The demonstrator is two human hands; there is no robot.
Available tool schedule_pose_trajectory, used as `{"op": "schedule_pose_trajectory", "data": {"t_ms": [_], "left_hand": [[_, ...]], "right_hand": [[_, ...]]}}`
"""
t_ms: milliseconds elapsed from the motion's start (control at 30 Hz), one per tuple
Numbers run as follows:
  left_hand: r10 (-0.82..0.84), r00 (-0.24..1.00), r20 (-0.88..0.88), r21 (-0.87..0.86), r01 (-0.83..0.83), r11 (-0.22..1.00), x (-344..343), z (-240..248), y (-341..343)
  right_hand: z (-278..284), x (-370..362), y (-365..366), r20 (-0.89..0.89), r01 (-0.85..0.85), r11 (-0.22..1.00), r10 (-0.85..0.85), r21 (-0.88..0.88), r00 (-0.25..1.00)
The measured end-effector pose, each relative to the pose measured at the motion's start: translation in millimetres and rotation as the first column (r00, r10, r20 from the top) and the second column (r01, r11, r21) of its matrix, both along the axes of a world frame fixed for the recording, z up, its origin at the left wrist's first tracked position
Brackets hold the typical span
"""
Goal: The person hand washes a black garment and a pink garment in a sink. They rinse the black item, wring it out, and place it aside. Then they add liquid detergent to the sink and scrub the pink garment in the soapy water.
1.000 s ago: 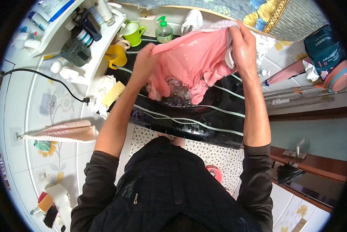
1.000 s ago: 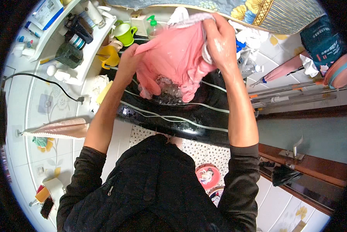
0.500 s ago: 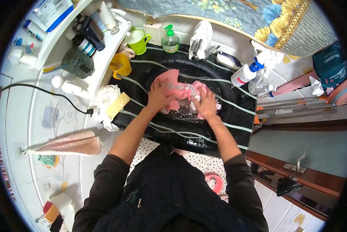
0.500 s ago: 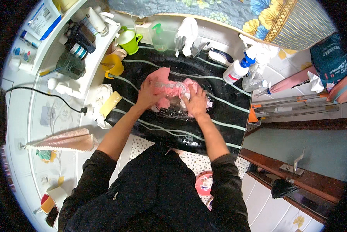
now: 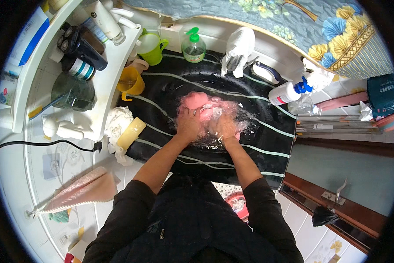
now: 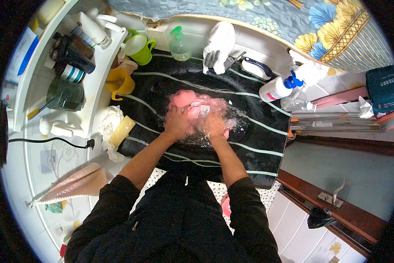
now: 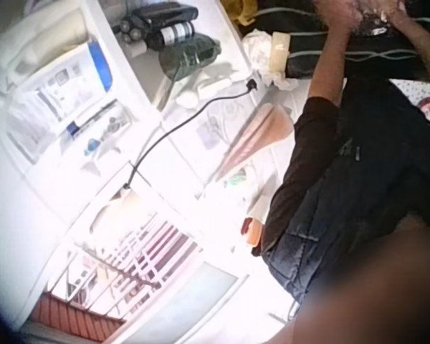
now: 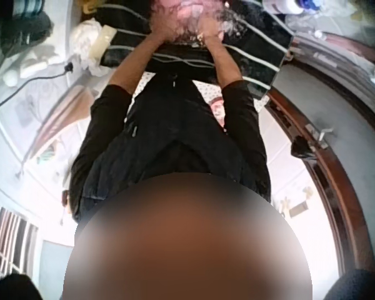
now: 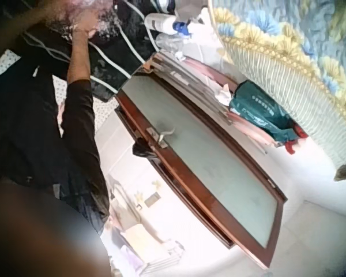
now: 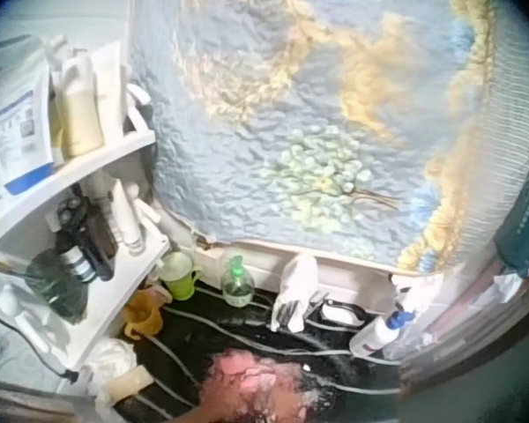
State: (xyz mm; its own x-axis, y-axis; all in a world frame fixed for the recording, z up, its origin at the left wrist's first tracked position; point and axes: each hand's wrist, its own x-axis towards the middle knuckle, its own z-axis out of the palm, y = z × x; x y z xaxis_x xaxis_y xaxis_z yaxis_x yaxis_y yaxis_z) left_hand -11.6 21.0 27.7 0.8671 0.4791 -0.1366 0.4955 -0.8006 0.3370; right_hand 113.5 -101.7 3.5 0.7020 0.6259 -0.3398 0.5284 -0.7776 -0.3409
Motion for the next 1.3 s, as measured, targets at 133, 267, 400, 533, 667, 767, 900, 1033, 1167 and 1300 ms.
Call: {"op": "schedule_pose_trajectory", "data": {"t_ms": [133, 267, 400, 533, 667, 767, 900, 1033, 1167, 1300], "left_hand": [[0.181, 0.98, 0.079, -0.254, -0.156, 0.955, 15, -13, 2], [0.44, 0.882, 0.168, -0.859, -0.089, 0.505, 20, -40, 20], [0.537, 0.808, -0.242, -0.87, 0.063, -0.488, 21, -4, 17], [0.558, 0.809, -0.185, -0.886, 0.107, -0.45, 13, 11, 18], [0.647, 0.739, -0.189, -0.845, 0.213, -0.49, 4, 41, 20], [0.662, 0.729, -0.172, -0.794, 0.295, -0.531, -4, 65, 21], [0.698, 0.709, -0.101, -0.759, 0.399, -0.515, -8, 80, 15], [0.718, 0.696, -0.007, -0.679, 0.524, -0.515, -3, 106, -2], [0.745, 0.666, 0.046, -0.754, 0.512, -0.411, 14, 70, -16], [0.71, 0.682, -0.174, -0.718, 0.406, -0.566, 11, 25, -27]], "right_hand": [[-5, 2, 6, -0.308, 0.292, 0.95, -0.246, 0.111, 0.919], [-9, -7, 13, -0.639, 0.587, 0.632, -0.182, 0.506, 0.747], [22, -14, 17, -0.823, 0.747, 0.534, -0.155, 0.395, 0.547], [29, -34, 31, -0.481, 0.409, 0.584, -0.035, 0.702, 0.876], [106, -67, 31, -0.119, 0.064, 0.691, 0.033, 0.72, 0.992], [131, -80, 23, 0.022, -0.077, 0.735, 0.085, 0.674, 0.996], [139, -87, 7, 0.112, -0.155, 0.61, 0.109, 0.777, 0.988], [151, -81, -9, 0.157, -0.171, 0.506, 0.071, 0.846, 0.985], [127, -68, -19, 0.114, -0.078, 0.508, -0.041, 0.858, 0.993], [94, -53, -35, 0.031, -0.013, 0.619, -0.018, 0.785, 0.999]]}}
